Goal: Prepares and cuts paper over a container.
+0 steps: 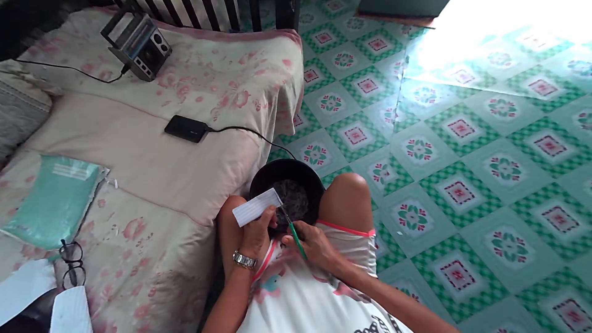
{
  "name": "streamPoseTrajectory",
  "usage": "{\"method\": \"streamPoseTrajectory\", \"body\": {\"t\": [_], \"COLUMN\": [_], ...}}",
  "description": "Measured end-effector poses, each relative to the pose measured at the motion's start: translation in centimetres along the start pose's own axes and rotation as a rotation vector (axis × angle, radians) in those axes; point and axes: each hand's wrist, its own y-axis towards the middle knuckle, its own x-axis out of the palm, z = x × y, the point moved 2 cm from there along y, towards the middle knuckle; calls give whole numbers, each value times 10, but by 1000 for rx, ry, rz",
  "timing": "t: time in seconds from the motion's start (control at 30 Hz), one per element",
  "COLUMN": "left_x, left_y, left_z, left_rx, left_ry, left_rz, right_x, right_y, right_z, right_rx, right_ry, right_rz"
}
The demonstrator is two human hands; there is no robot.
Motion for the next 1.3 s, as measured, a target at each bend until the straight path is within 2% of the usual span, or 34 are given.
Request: {"method": "streamPoseTrajectory", "body": {"t": [0.67, 1.07, 1.17, 1.3], "left_x": [-2, 3, 5, 6], "left_y": [-3, -4, -3, 0], "left_z": [-6, -9, -6, -4], "left_rx": [-89, -131, -136, -122], "left_ry": [72, 104, 86, 65], "left_rz": [-64, -66, -31, -5], "right_x": [-1, 0, -2, -7], "right_y": [4, 4, 4, -3], "right_z": [4, 14, 17, 15], "right_rx": [37, 42, 38, 59], "right_ry": [77, 145, 224, 177], "right_rz": [-29, 23, -12, -147]}}
